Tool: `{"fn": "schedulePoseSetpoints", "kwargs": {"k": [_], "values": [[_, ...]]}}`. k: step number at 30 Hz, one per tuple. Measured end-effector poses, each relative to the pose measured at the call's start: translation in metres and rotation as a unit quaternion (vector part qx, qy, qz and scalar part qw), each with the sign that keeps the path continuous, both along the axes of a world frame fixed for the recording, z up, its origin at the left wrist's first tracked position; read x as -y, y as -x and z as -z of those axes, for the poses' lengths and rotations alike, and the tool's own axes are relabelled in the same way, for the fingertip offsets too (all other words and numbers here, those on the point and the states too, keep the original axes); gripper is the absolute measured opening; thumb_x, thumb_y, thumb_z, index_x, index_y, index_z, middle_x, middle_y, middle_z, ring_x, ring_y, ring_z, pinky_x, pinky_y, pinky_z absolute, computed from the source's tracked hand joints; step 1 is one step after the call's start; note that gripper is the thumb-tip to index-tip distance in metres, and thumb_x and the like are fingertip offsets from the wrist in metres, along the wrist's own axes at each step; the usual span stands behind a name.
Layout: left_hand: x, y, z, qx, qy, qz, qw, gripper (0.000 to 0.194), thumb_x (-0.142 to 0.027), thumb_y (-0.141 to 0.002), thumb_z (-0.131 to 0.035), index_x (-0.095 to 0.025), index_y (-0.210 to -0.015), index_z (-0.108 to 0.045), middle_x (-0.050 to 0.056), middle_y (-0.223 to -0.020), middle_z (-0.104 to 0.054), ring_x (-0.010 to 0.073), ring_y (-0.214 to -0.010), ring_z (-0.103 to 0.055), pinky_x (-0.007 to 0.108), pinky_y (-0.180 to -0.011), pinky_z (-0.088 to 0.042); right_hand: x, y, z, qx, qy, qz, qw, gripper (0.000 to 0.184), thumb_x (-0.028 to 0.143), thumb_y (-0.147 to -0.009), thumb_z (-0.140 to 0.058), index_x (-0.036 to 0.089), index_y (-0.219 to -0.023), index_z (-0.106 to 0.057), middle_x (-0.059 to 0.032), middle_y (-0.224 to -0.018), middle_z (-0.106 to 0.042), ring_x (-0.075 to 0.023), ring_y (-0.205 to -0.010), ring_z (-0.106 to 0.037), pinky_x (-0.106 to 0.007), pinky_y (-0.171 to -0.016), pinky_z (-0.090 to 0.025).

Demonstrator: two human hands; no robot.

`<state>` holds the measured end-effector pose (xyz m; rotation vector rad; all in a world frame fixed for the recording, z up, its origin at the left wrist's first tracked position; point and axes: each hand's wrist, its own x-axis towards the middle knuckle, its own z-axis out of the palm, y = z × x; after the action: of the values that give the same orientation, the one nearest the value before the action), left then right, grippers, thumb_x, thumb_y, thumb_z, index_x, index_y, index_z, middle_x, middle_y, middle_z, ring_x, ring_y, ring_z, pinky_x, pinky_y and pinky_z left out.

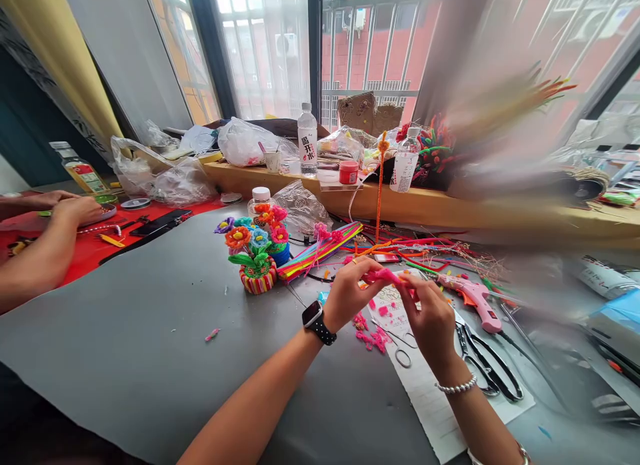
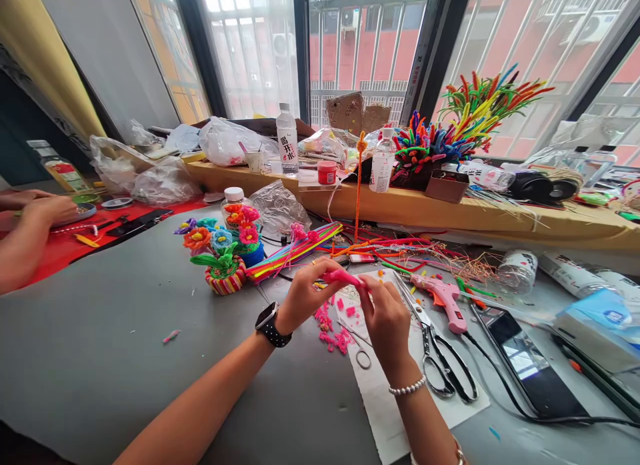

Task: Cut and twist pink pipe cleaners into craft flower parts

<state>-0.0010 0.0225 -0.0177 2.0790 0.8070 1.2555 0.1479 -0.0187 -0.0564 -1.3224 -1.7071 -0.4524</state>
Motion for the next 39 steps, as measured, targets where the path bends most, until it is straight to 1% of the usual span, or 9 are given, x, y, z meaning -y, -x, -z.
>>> {"fn": "schedulePoseSetpoints", "kwargs": {"k": [4, 9, 16, 22, 24, 28, 34, 37, 39], "values": [[-0.004, 0.001, 0.001, 0.047, 0.099, -0.015, 0.994, 0.023, -0.035, -0.074, -0.053, -0.014, -0.083, -0.057, 0.004, -0.078, -0.061, 0.0115, -0.067, -0.056, 0.021, -0.061, -0.045, 0.001, -0.003, -0.001, 0.013, -0.013, 0.018, 1.0, 0.014, 0.024, -0.082, -0.05, 0.015, -0.084, -0.061, -0.006, -0.076, -0.067, -0.0177, -0.063, -0.053, -0.029, -0.064, -0.042], [-0.011, 0.004, 0.003, 0.094, 0.15, -0.099, 0.979, 0.023, -0.025, -0.078, -0.047, -0.015, -0.096, -0.057, 0.007, -0.099, -0.06, 0.0138, -0.083, -0.056, 0.026, -0.077, -0.044, 0.004, -0.002, -0.003, 0.004, 0.006, 0.052, 0.999, 0.019, 0.025, -0.083, -0.048, 0.014, -0.083, -0.062, -0.0063, -0.073, -0.067, -0.0181, -0.063, -0.052, -0.028, -0.064, -0.04], [-0.007, -0.004, 0.009, 0.107, 0.324, 0.156, 0.927, 0.036, -0.028, -0.062, -0.066, -0.012, -0.094, -0.06, 0.007, -0.089, -0.063, 0.0178, -0.085, -0.056, 0.027, -0.073, -0.044, 0.003, 0.001, -0.002, 0.004, -0.005, 0.027, 1.0, 0.019, 0.026, -0.082, -0.049, 0.014, -0.078, -0.063, -0.0055, -0.07, -0.067, -0.0172, -0.059, -0.05, -0.028, -0.062, -0.039], [-0.002, -0.007, 0.003, 0.245, 0.379, 0.071, 0.89, 0.031, -0.036, -0.062, -0.065, -0.01, -0.078, -0.066, 0.007, -0.076, -0.065, 0.0163, -0.076, -0.058, 0.03, -0.078, -0.042, 0.005, 0.01, -0.008, -0.063, 0.081, -0.058, 0.993, 0.021, 0.029, -0.08, -0.049, 0.014, -0.079, -0.063, -0.0059, -0.066, -0.066, -0.0175, -0.059, -0.053, -0.028, -0.058, -0.041], [-0.002, -0.005, -0.001, 0.273, 0.393, 0.061, 0.876, 0.031, -0.036, -0.061, -0.066, -0.01, -0.076, -0.066, 0.007, -0.072, -0.065, 0.0162, -0.074, -0.06, 0.03, -0.076, -0.043, 0.008, 0.013, -0.011, -0.141, 0.183, -0.114, 0.966, 0.025, 0.033, -0.081, -0.048, 0.016, -0.072, -0.064, -0.0032, -0.057, -0.063, -0.016, -0.054, -0.053, -0.026, -0.054, -0.04], [-0.003, -0.001, -0.004, 0.264, 0.392, 0.04, 0.88, 0.028, -0.036, -0.061, -0.066, -0.01, -0.071, -0.065, 0.006, -0.063, -0.064, 0.0129, -0.061, -0.059, 0.027, -0.067, -0.045, 0.009, 0.014, -0.013, -0.265, 0.358, -0.236, 0.864, 0.036, 0.041, -0.081, -0.044, 0.017, -0.063, -0.065, -0.0022, -0.055, -0.063, -0.0132, -0.05, -0.05, -0.024, -0.05, -0.039], [-0.003, 0.0, -0.003, 0.142, 0.369, 0.08, 0.915, 0.031, -0.039, -0.059, -0.066, -0.009, -0.065, -0.065, 0.006, -0.06, -0.063, 0.0114, -0.055, -0.056, 0.024, -0.058, -0.043, 0.004, 0.007, -0.009, -0.502, 0.292, -0.245, 0.776, 0.034, 0.048, -0.073, -0.052, 0.017, -0.079, -0.064, 0.0004, -0.06, -0.053, -0.0077, -0.043, -0.034, -0.02, -0.039, -0.025], [0.002, -0.002, -0.003, 0.061, 0.355, 0.137, 0.923, 0.033, -0.042, -0.06, -0.063, -0.009, -0.061, -0.064, 0.006, -0.058, -0.062, 0.0102, -0.053, -0.053, 0.022, -0.055, -0.041, 0.004, 0.006, -0.012, -0.569, 0.283, -0.255, 0.729, 0.025, 0.042, -0.065, -0.064, 0.018, -0.071, -0.061, 0.0051, -0.053, -0.043, -0.0061, -0.043, -0.03, -0.019, -0.039, -0.022], [0.006, -0.005, -0.002, 0.034, 0.357, 0.159, 0.92, 0.034, -0.043, -0.061, -0.062, -0.01, -0.062, -0.064, 0.006, -0.059, -0.062, 0.01, -0.054, -0.053, 0.022, -0.056, -0.041, 0.005, 0.006, -0.014, -0.578, 0.278, -0.251, 0.725, 0.023, 0.038, -0.063, -0.067, 0.016, -0.062, -0.059, 0.0065, -0.049, -0.038, -0.0054, -0.043, -0.028, -0.019, -0.04, -0.021]]}}
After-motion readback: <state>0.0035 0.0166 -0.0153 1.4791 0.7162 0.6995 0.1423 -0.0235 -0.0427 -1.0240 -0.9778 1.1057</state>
